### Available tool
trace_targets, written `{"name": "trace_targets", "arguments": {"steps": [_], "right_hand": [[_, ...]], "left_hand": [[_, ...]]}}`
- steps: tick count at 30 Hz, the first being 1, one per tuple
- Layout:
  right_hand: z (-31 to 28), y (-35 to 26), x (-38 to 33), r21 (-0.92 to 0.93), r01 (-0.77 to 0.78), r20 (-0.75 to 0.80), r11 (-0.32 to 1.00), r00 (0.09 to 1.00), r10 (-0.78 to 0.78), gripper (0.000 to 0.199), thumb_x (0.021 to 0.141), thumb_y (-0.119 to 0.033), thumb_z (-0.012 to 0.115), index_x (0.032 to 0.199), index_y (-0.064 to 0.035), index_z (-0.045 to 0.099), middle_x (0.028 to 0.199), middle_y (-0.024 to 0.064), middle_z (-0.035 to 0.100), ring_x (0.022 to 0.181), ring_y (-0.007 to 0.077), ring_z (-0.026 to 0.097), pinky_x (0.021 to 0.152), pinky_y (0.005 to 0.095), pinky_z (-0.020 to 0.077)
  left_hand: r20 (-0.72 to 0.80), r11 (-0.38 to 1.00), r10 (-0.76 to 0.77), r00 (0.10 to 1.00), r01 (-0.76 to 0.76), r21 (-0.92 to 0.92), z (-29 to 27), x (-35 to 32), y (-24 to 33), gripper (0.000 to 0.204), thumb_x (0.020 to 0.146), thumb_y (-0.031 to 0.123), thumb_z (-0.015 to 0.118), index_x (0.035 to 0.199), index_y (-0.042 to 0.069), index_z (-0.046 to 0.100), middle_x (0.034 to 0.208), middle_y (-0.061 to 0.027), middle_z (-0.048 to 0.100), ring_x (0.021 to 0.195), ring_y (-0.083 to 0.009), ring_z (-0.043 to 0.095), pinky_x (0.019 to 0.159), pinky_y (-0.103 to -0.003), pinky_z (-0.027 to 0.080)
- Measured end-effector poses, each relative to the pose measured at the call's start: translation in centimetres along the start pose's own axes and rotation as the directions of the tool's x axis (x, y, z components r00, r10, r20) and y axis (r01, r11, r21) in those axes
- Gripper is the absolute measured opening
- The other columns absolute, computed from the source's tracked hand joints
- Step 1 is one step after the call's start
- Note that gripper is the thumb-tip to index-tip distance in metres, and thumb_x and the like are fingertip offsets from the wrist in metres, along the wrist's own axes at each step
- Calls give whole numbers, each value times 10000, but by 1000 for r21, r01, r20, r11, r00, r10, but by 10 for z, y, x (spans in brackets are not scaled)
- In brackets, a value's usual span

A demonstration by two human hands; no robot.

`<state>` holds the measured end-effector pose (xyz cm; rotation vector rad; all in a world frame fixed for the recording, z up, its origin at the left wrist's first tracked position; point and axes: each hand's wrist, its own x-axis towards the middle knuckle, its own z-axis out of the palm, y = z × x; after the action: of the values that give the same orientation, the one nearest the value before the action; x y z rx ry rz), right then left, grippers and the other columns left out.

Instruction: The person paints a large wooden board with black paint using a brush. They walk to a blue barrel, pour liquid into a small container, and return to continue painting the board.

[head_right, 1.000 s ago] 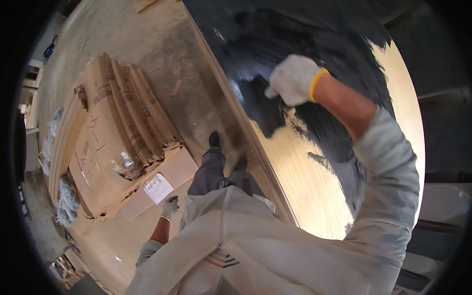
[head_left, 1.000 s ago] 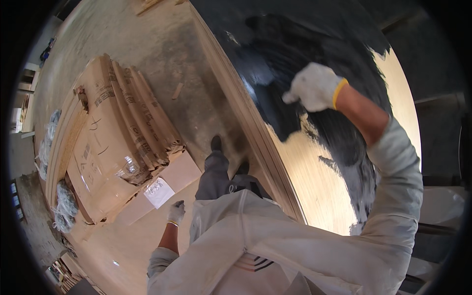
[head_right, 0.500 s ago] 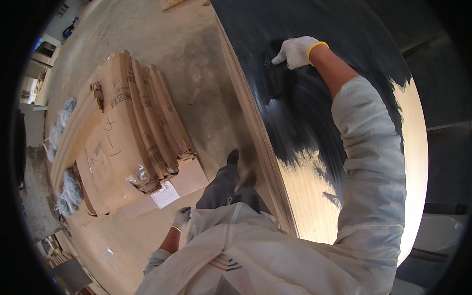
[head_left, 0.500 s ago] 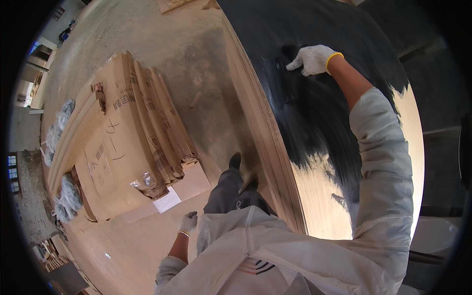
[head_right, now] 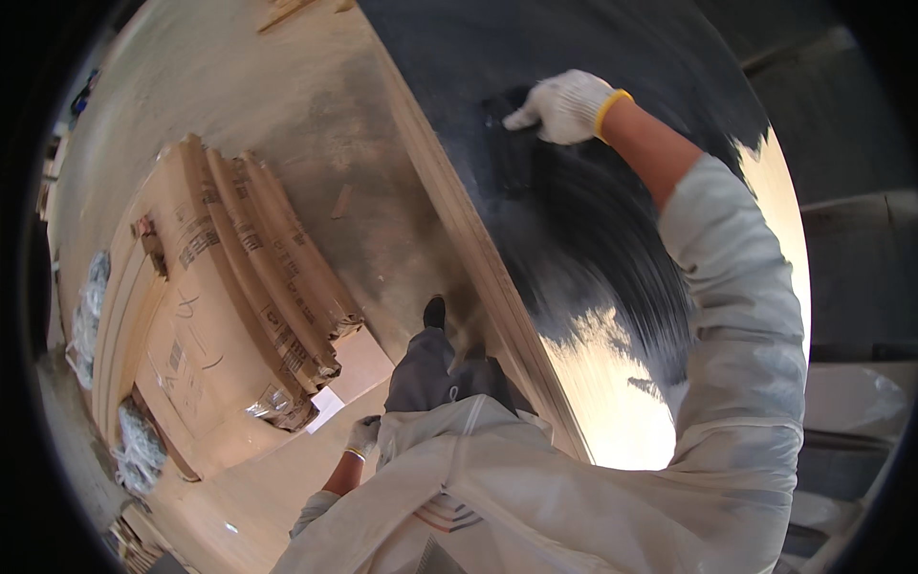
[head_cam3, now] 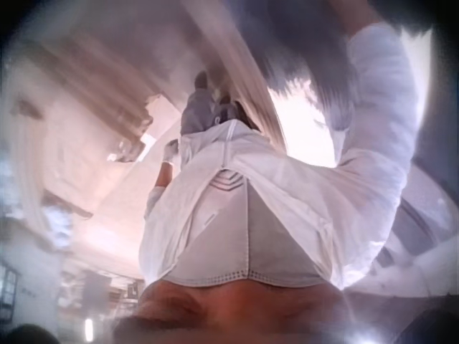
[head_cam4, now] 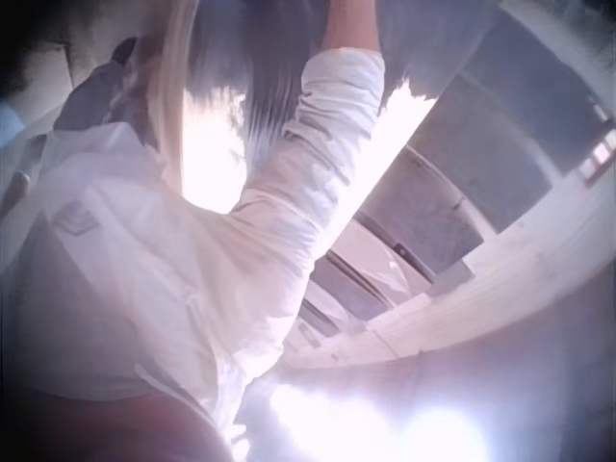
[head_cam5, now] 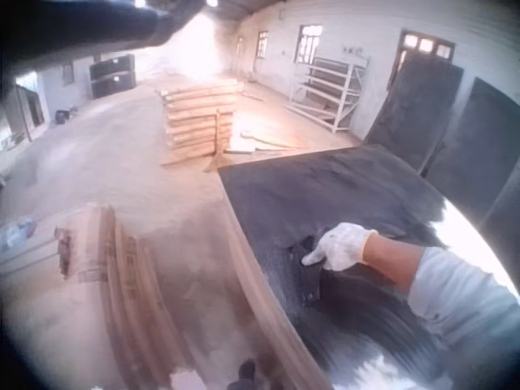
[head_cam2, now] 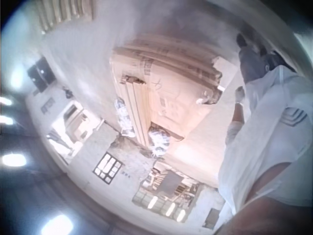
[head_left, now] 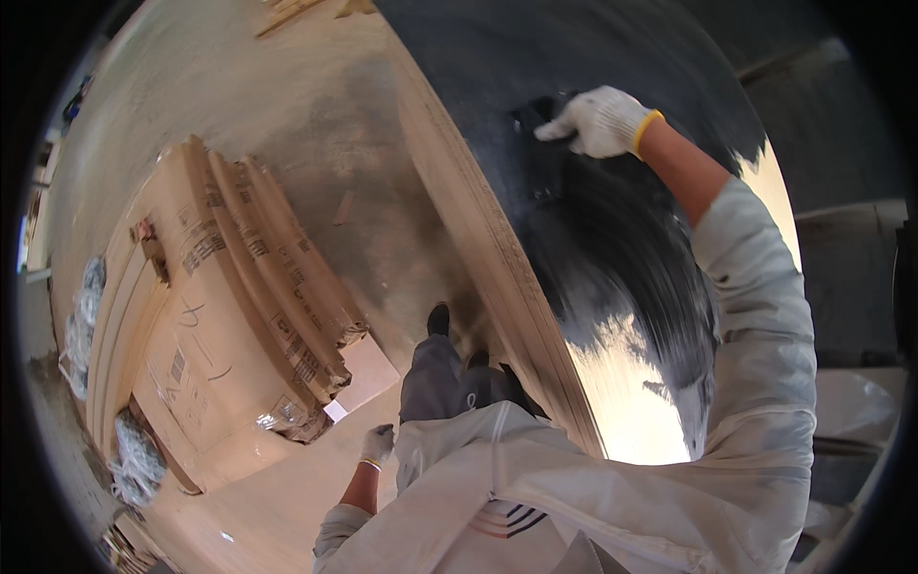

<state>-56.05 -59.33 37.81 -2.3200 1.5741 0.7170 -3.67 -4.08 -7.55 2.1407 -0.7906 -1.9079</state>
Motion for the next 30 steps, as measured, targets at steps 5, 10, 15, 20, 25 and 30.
{"name": "trace_targets", "arguments": {"steps": [5,10,15,20,25,30], "right_hand": [[33,-21,-57,-90,124,-26,988,992,-127,534,885,-218,754,1393,-357,665,1052,141,750,995,353,710,903,434,572],[95,-42,-175,-174,235,175,956,963,-205,482,916,-297,732,1379,-404,651,810,91,721,806,329,730,794,437,583],[162,-62,-280,-190,309,287,932,925,-248,444,955,-321,678,1390,-393,634,759,78,706,748,289,723,715,411,565],[184,-72,-326,-244,242,67,939,970,-233,384,926,-198,675,1260,-371,748,770,78,711,789,309,732,745,412,584],[168,-65,-264,-171,122,-107,978,984,-141,557,883,-52,628,1323,-383,718,1124,50,771,991,316,726,851,406,591],[168,-92,-313,-261,215,39,941,977,-212,515,919,-89,633,1322,-398,717,1056,78,769,978,327,729,860,379,594]], "left_hand": [[-115,993,-79,990,68,-96,-2,-11,52,348,997,176,610,1285,11,714,995,-93,764,678,-150,675,600,-290,535],[-89,991,-130,988,126,-42,16,-10,1,345,999,172,594,1278,8,711,1037,-109,772,688,-170,699,553,-300,541],[-118,993,-116,986,117,4,41,-31,-46,323,994,165,596,1250,17,728,1020,-110,771,652,-165,690,543,-306,543],[-97,998,-48,994,51,29,72,-72,-90,308,984,145,608,1233,14,735,958,-90,767,655,-140,671,583,-292,538],[-142,997,65,988,-58,47,76,-82,-160,294,983,112,623,1240,8,721,909,-65,732,621,-142,638,568,-290,516],[-268,983,-95,959,47,-178,83,-140,-177,292,988,116,627,1251,24,714,911,-70,735,600,-154,643,526,-298,512]]}}
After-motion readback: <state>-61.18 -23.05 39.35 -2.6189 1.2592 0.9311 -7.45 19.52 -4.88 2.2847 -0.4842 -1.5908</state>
